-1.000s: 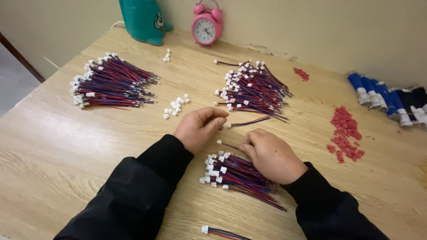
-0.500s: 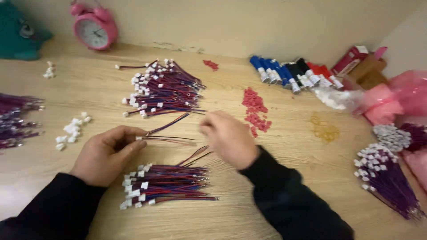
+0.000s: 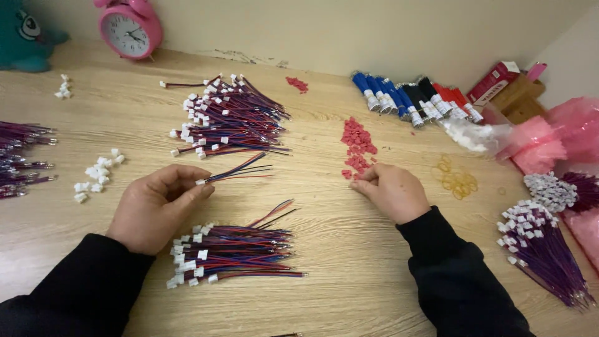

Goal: Assemble small wire harnesses by manually attaching plastic connectors to wire bundles

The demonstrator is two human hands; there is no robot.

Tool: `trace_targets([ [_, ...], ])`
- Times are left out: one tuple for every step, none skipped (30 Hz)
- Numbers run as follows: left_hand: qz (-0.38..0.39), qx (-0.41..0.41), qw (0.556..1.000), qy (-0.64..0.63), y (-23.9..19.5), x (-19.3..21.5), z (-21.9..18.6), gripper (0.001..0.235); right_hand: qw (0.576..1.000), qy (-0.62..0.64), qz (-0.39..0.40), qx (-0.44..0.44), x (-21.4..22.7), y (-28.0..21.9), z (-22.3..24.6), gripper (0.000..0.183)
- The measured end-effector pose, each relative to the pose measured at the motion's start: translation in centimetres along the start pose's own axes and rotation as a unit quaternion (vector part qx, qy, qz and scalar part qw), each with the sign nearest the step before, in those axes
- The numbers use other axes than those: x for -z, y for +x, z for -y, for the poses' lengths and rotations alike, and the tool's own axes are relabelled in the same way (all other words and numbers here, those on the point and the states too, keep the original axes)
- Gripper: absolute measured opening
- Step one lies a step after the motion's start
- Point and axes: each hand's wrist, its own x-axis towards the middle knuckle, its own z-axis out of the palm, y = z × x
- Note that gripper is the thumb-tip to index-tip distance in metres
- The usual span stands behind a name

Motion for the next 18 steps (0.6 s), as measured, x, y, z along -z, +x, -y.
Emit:
trace_targets([
  [0.002, 0.009, 1.0, 0.018, 0.1, 0.0, 0.0, 0.015, 1.0, -0.016, 0.008, -0.016, -0.3, 0.2, -0.1, 0.027],
  [0.002, 0.008, 1.0, 0.019, 0.0, 0.0, -0.3, 0.015, 1.0, -0.015, 0.007, -0.017, -0.4, 0.4, -0.4, 0.027],
  [0.0, 0.004, 1.0, 0.016, -0.1, 0.0, -0.5, 0.015, 1.0, -0.004, 0.004, -0.013, -0.5, 0.6, -0.6, 0.026],
  [-0.003, 0.002, 1.0, 0.014, -0.4, 0.0, -0.7, 0.015, 1.0, 0.006, 0.004, -0.009, -0.7, 0.7, -0.8, 0.025],
  [-0.002, 0.004, 1.0, 0.014, -0.4, -0.1, -0.5, 0.015, 1.0, 0.007, 0.005, -0.009, -0.7, 0.5, -1.0, 0.025],
  [-0.002, 0.0, 1.0, 0.005, -0.4, -0.1, -0.3, 0.015, 1.0, 0.013, -0.005, 0.008, -0.6, 0.5, -1.1, 0.024],
  [-0.003, -0.005, 1.0, -0.004, -0.4, -0.1, -0.1, 0.015, 0.999, 0.019, -0.015, 0.026, -0.5, 0.5, -1.1, 0.024],
  [-0.005, -0.007, 1.0, -0.002, -0.6, -0.1, -0.3, 0.015, 0.999, 0.021, -0.017, 0.028, -0.9, 0.4, -1.5, 0.024],
  [0.001, 0.01, 1.0, 0.002, -0.8, 0.0, -0.7, 0.014, 0.999, 0.009, -0.032, 0.039, -1.2, 0.4, -1.9, 0.025],
  [0.002, 0.02, 1.0, 0.007, -0.6, 0.2, -1.2, 0.014, 0.997, -0.002, -0.055, 0.054, -1.2, 0.9, -2.0, 0.025],
  [-0.005, 0.011, 1.0, 0.01, -0.2, 0.0, -0.8, 0.014, 0.996, 0.002, -0.065, 0.061, -1.0, 1.2, -2.1, 0.025],
  [-0.001, -0.021, 1.0, -0.008, -0.2, -0.1, -0.2, 0.016, 0.998, 0.01, -0.048, 0.034, -1.2, 1.2, -2.2, 0.023],
  [0.004, -0.052, 0.998, -0.025, -0.2, -0.2, 0.5, 0.019, 0.999, 0.019, -0.03, 0.007, -1.4, 1.3, -2.3, 0.021],
  [0.002, -0.054, 0.998, -0.023, -0.4, -0.2, 0.2, 0.019, 0.999, 0.021, -0.032, 0.01, -1.1, 1.1, -2.3, 0.021],
  [-0.01, -0.028, 0.998, -0.052, -0.5, -0.2, -0.1, 0.018, 0.997, 0.069, -0.045, -0.003, -0.9, 1.0, -2.4, 0.018],
  [-0.021, -0.005, 0.997, -0.081, -0.4, -0.3, -0.4, 0.018, 0.991, 0.116, -0.059, -0.017, -0.6, 1.0, -2.5, 0.015],
  [-0.022, -0.009, 0.997, -0.08, -0.3, -0.2, -0.2, 0.018, 0.991, 0.118, -0.063, -0.016, 0.5, 0.5, -1.7, 0.015],
  [-0.025, -0.003, 0.995, -0.094, -0.2, -0.3, -0.1, 0.019, 0.986, 0.153, -0.056, -0.031, 1.4, -0.2, -1.1, 0.013],
])
